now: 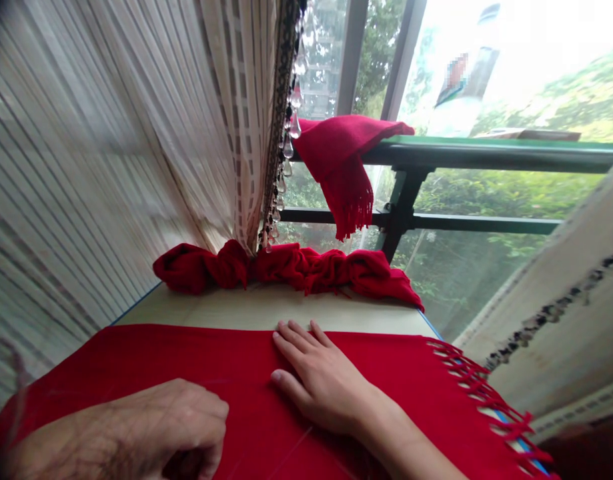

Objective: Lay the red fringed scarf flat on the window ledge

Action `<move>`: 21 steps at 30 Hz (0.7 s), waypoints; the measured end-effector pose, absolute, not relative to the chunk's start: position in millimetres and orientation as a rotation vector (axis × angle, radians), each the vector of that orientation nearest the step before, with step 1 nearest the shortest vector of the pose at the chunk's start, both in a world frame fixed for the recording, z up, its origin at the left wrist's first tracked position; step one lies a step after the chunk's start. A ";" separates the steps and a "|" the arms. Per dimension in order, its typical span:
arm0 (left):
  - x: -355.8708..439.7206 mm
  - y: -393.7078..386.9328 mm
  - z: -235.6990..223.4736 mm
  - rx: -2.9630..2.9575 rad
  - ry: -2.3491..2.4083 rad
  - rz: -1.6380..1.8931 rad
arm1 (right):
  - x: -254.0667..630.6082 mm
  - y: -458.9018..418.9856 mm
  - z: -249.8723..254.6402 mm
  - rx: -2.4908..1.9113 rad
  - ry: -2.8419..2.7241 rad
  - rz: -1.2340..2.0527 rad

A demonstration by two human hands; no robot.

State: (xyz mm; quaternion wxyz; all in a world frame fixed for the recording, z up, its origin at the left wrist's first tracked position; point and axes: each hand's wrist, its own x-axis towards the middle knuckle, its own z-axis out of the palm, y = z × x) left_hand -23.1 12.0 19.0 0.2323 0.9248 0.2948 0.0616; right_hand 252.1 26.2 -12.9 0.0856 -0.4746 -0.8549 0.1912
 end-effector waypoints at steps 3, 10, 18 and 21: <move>-20.0 19.8 23.2 2.562 0.770 0.129 | 251.8 25.7 -12.7 -1.411 -2.538 0.570; -16.8 41.7 21.0 2.654 0.808 0.064 | 251.9 25.5 -14.9 -1.404 -2.527 0.562; -2.1 27.0 33.0 2.527 1.015 -0.264 | 252.2 20.4 -15.4 -1.381 -2.518 0.532; -4.9 31.2 32.6 2.525 0.980 -0.187 | 246.6 15.5 -13.8 -1.328 -2.527 0.593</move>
